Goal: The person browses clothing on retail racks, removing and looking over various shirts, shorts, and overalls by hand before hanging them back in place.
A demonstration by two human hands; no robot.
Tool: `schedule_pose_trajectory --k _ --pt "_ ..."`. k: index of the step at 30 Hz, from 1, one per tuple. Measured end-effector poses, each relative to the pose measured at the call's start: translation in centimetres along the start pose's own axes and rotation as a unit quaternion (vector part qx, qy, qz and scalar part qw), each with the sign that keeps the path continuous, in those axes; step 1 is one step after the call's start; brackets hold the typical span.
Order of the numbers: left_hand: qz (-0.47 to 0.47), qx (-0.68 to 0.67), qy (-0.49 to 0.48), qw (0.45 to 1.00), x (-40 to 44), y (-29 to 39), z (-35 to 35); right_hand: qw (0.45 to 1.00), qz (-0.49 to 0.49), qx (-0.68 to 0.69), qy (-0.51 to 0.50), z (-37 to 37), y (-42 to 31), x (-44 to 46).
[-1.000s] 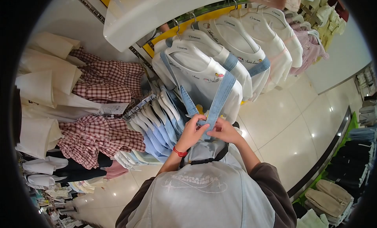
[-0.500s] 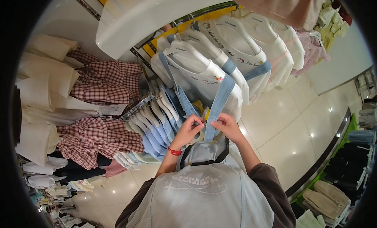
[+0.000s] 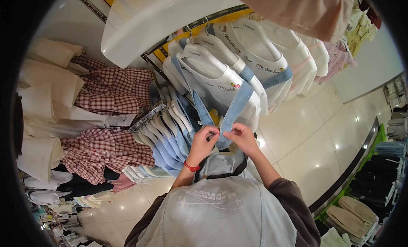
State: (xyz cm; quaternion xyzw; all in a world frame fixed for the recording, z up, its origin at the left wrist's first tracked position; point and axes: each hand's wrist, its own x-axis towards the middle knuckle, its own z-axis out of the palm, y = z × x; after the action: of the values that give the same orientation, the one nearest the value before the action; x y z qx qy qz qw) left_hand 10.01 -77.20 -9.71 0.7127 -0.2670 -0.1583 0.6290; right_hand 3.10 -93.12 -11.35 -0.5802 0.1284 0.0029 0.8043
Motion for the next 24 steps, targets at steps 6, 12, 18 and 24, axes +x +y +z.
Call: schedule_pose_trajectory --k 6,12,18,24 --pt "0.012 0.105 -0.054 0.993 0.1 1.6 -0.7 0.999 0.016 0.033 0.018 1.0 -1.4 0.0" --pt "-0.028 -0.070 -0.011 0.997 -0.3 -1.5 -0.4 0.999 -0.022 0.001 -0.030 1.1 -1.0 0.0" --pt "-0.078 -0.115 -0.033 0.990 -0.4 -1.7 -0.8 1.000 -0.005 0.017 -0.025 1.1 -0.1 -0.2" --pt "-0.125 -0.204 -0.048 0.970 -0.3 -1.3 -1.2 0.997 -0.016 0.079 -0.016 1.7 -0.2 -0.5"
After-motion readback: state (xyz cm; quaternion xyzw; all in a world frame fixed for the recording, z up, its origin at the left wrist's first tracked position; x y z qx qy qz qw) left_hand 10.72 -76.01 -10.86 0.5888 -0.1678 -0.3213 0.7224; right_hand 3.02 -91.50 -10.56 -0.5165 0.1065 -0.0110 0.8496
